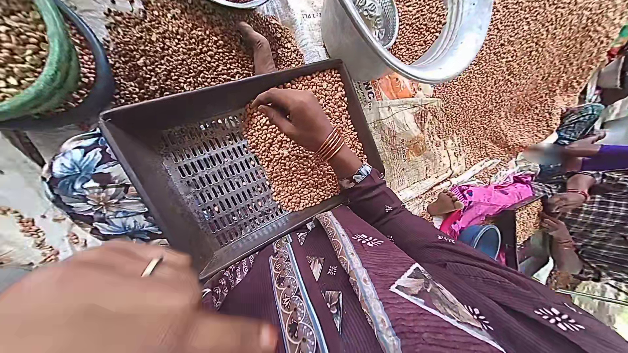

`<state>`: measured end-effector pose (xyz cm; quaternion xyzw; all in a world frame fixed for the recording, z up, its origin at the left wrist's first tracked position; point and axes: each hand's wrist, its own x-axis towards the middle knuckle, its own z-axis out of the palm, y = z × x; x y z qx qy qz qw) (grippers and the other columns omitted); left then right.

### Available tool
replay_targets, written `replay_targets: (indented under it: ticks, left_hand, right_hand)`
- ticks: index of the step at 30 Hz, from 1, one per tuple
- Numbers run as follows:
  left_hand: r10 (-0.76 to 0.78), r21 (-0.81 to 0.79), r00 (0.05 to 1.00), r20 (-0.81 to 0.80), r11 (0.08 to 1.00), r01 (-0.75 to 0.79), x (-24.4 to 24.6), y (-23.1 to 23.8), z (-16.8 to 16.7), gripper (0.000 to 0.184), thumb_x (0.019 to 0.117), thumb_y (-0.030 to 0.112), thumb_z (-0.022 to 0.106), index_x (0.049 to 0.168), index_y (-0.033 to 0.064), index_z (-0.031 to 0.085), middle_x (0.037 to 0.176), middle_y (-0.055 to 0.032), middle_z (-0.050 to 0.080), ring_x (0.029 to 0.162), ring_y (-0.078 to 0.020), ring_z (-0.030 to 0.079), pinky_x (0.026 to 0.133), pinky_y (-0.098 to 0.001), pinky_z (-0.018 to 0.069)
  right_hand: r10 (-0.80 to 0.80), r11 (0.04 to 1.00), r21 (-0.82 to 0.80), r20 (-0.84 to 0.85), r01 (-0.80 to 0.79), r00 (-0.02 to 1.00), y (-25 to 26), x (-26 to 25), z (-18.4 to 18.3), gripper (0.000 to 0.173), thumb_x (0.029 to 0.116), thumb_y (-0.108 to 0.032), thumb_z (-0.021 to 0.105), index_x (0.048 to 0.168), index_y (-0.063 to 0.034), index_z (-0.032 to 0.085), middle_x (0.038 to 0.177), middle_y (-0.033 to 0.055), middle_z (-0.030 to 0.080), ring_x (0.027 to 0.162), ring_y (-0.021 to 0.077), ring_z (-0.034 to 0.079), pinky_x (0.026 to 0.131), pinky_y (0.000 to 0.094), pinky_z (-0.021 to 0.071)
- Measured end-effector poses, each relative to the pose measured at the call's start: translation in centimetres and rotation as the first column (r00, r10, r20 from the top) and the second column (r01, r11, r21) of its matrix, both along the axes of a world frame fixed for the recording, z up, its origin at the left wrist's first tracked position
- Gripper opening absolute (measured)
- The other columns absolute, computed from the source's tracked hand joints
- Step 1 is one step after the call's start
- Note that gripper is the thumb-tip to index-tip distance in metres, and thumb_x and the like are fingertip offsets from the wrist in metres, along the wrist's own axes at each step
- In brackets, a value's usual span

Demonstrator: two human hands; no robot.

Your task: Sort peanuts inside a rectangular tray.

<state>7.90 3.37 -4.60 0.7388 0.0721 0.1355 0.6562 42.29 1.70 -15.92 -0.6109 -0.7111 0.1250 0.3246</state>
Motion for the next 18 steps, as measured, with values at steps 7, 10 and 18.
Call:
replay_targets:
  ticks: [7, 10, 18]
  left_hand:
    - [0.355, 0.334, 0.768, -0.533, 0.922, -0.195, 10.6, 6.2, -9.3, 0.029, 0.1038, 0.041, 0.058, 0.107, 0.0168, 0.074, 0.087, -0.0025, 0.072, 0.079, -0.0203, 0.068, 0.073, -0.0545, 0.0528]
    - [0.494, 0.338, 0.706, -0.508, 0.868, -0.364, 11.3, 6.0, -13.1, 0.022, 0.1031, 0.034, 0.062, 0.108, 0.0141, 0.071, 0.092, -0.0043, 0.071, 0.080, -0.0208, 0.067, 0.075, -0.0512, 0.0527]
    - [0.367, 0.438, 0.866, -0.341, 0.877, -0.199, 11.8, 3.9, -16.1, 0.017, 0.0970, 0.022, 0.071, 0.106, 0.0076, 0.072, 0.100, -0.0117, 0.069, 0.090, -0.0296, 0.068, 0.078, -0.0549, 0.0533]
  right_hand:
    - [-0.029, 0.999, -0.021, 0.025, 0.029, 0.999, -0.9, 1.0, -0.5, 0.021, 0.1020, -0.011, 0.059, 0.112, -0.0026, 0.076, 0.090, 0.0100, 0.075, 0.070, 0.0135, 0.067, 0.068, 0.0309, 0.0569]
    - [-0.043, 0.998, -0.037, 0.035, 0.044, 0.998, -1.3, 1.5, -0.9, 0.021, 0.1030, -0.012, 0.059, 0.112, -0.0023, 0.075, 0.094, 0.0108, 0.075, 0.074, 0.0124, 0.068, 0.070, 0.0290, 0.0578]
    - [-0.017, 0.994, -0.108, 0.141, 0.033, 0.990, -1.6, 0.6, -0.7, 0.020, 0.1023, -0.015, 0.062, 0.109, -0.0035, 0.076, 0.098, 0.0126, 0.073, 0.079, 0.0146, 0.069, 0.071, 0.0265, 0.0567]
